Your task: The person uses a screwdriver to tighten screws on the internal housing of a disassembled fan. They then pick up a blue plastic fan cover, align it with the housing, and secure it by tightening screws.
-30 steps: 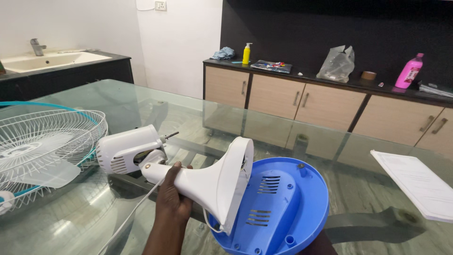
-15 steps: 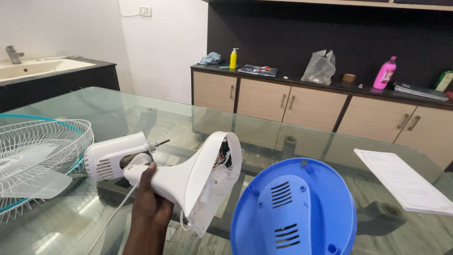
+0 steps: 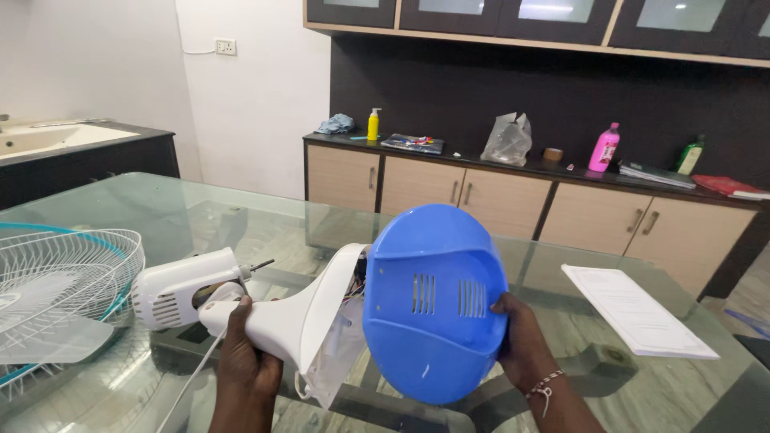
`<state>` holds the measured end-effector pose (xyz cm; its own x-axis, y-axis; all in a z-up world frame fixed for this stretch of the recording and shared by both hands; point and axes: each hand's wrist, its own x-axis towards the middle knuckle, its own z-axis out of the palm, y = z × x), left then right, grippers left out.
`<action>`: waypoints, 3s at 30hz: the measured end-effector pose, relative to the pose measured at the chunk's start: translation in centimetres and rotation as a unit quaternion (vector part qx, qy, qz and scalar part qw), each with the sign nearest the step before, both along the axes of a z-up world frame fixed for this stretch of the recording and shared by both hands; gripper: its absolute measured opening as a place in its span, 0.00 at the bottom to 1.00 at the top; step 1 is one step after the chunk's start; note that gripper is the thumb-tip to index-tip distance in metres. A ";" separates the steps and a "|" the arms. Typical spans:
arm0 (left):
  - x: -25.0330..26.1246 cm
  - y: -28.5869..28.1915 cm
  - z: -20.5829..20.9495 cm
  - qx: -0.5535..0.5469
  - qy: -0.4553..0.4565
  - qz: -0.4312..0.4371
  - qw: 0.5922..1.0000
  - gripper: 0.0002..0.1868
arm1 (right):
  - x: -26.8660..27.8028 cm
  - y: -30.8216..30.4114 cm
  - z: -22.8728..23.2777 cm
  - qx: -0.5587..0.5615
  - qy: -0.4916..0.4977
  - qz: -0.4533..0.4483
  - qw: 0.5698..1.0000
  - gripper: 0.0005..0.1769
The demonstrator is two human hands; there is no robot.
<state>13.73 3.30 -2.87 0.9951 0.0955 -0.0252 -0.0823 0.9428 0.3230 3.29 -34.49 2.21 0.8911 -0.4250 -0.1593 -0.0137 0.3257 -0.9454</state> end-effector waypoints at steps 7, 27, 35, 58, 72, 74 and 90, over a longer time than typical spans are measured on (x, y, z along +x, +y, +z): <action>1.5 -1.1 -1.4 -0.008 0.006 0.010 1.000 0.29 | -5.7 -2.2 2.8 -0.040 -0.071 -0.104 0.991 0.29; -0.8 -5.3 0.8 -0.001 0.018 0.074 0.997 0.34 | -6.7 18.0 -1.0 -0.444 -0.176 -0.062 0.876 0.15; 0.5 -4.2 0.0 -0.021 -0.012 0.066 0.997 0.34 | -5.6 17.7 -3.1 -0.580 -0.297 0.001 0.759 0.16; -0.2 -4.1 0.9 -0.024 0.020 0.080 0.996 0.31 | -5.0 14.9 -4.5 -0.357 -0.132 0.171 0.909 0.20; -0.5 -4.7 1.3 0.000 0.038 0.087 0.995 0.34 | -1.4 4.9 -1.7 0.025 -0.265 0.043 0.963 0.32; -0.7 -4.8 1.4 -0.001 0.033 0.088 0.996 0.34 | -1.0 4.2 -1.4 0.000 -0.288 0.058 0.956 0.29; -0.2 -3.3 2.2 -0.003 0.059 0.048 0.997 0.38 | -1.0 -3.3 -5.3 -0.159 -0.159 0.017 0.974 0.30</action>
<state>13.52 0.02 -0.69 0.9713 0.1904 -0.1428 -0.1345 0.9341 0.3307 2.30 -37.74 -3.05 0.8884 -0.3775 0.2611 0.2898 0.0202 -0.9569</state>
